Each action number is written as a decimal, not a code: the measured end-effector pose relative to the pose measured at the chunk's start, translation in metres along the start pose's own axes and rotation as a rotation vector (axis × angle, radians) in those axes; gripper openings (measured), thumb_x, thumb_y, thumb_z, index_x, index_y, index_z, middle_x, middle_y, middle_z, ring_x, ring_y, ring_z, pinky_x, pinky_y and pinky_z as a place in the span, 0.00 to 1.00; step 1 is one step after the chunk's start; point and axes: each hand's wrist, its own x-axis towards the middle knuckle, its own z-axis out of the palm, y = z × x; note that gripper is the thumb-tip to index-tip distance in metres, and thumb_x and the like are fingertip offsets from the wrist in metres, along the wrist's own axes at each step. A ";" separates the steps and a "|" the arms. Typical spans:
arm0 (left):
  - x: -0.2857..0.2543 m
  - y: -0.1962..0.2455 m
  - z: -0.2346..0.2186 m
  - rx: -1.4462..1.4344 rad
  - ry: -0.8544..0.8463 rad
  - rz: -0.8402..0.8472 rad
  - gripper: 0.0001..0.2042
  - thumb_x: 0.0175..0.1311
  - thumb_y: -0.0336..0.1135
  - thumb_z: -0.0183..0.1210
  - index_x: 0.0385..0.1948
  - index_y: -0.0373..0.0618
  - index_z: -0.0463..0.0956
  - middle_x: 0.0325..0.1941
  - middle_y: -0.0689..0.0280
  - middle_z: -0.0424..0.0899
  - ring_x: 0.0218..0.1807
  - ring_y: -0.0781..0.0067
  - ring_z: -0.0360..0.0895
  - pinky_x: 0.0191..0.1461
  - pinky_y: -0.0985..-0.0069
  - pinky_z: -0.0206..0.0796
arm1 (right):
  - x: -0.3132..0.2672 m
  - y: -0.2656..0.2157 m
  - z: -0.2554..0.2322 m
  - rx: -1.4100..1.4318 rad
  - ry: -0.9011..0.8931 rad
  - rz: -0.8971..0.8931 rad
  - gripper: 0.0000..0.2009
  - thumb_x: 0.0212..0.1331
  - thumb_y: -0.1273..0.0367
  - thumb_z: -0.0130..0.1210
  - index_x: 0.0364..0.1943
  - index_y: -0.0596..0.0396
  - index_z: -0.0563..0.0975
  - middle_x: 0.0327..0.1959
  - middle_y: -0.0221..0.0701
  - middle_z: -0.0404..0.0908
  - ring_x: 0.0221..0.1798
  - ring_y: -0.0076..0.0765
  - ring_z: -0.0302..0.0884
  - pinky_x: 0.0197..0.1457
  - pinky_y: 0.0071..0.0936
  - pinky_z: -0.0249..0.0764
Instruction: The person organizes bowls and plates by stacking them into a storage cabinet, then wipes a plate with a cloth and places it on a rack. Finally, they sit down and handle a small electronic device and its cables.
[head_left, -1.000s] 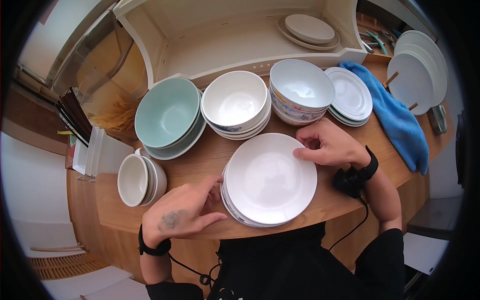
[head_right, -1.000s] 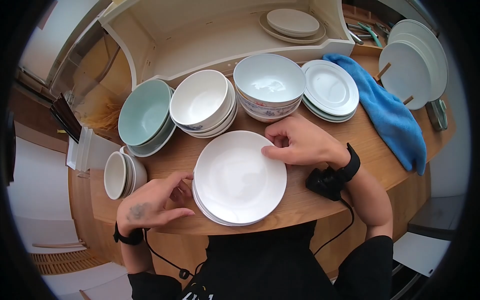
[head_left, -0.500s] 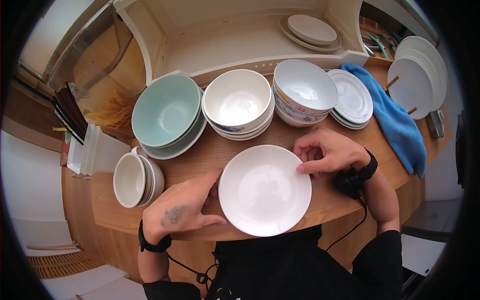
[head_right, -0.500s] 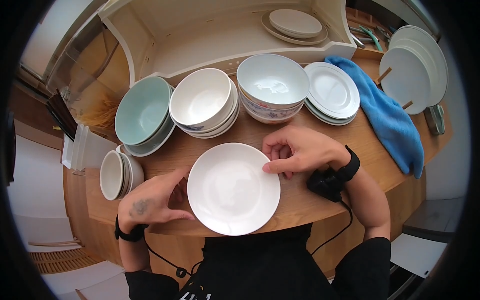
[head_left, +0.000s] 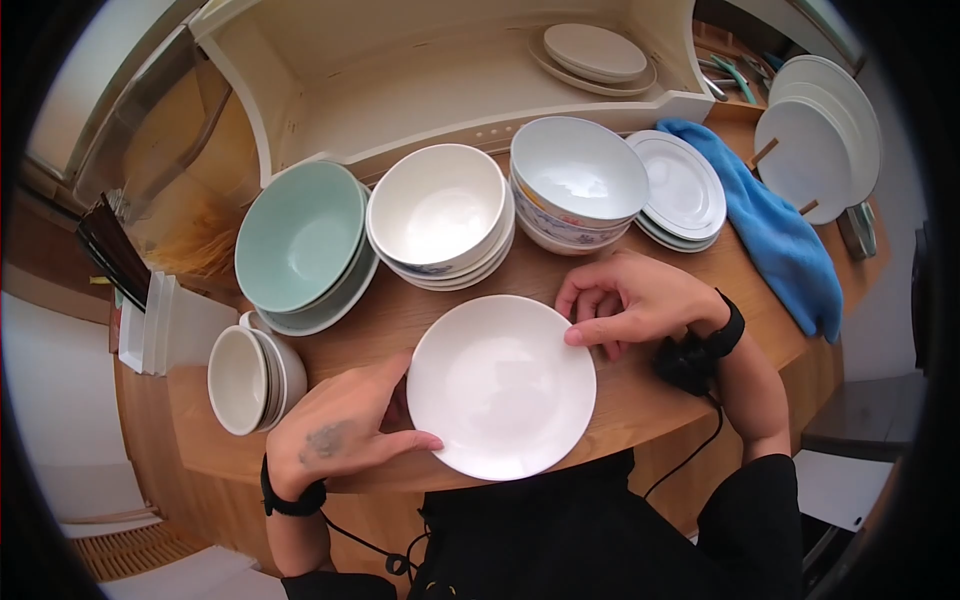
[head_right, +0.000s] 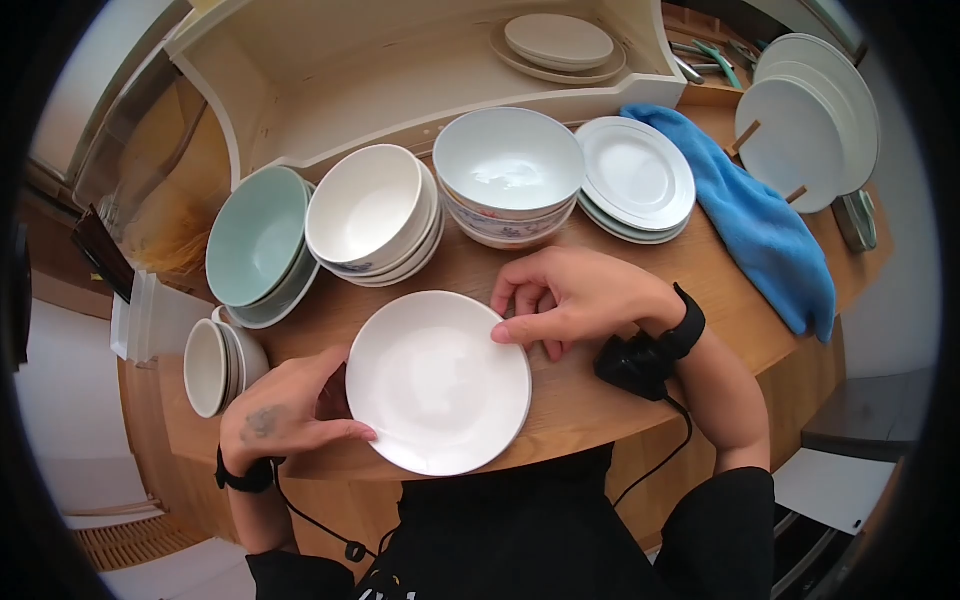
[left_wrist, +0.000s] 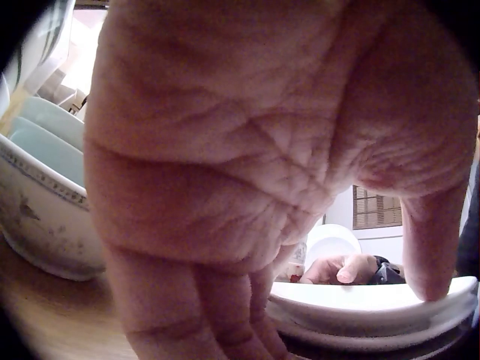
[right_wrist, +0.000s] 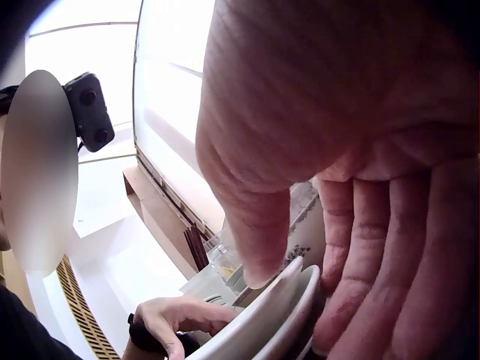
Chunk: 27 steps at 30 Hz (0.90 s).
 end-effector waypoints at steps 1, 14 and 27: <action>0.000 0.001 0.000 0.002 0.002 -0.008 0.33 0.57 0.50 0.71 0.54 0.32 0.70 0.32 0.50 0.83 0.34 0.51 0.83 0.39 0.64 0.74 | 0.000 0.000 -0.001 0.003 -0.016 0.021 0.16 0.63 0.62 0.65 0.46 0.61 0.79 0.26 0.30 0.85 0.24 0.22 0.82 0.27 0.18 0.74; -0.001 0.001 -0.010 0.024 -0.104 -0.055 0.51 0.43 0.46 0.81 0.69 0.36 0.59 0.48 0.51 0.84 0.44 0.58 0.86 0.47 0.67 0.78 | -0.002 0.002 0.000 0.019 -0.134 0.076 0.15 0.75 0.65 0.45 0.51 0.63 0.76 0.29 0.33 0.85 0.28 0.27 0.85 0.33 0.23 0.79; 0.001 0.005 0.009 0.190 0.031 -0.051 0.43 0.45 0.37 0.77 0.64 0.36 0.60 0.49 0.44 0.82 0.48 0.41 0.82 0.50 0.60 0.75 | 0.006 0.013 0.006 0.089 -0.228 0.008 0.16 0.76 0.64 0.45 0.52 0.66 0.73 0.31 0.35 0.86 0.30 0.28 0.86 0.33 0.24 0.82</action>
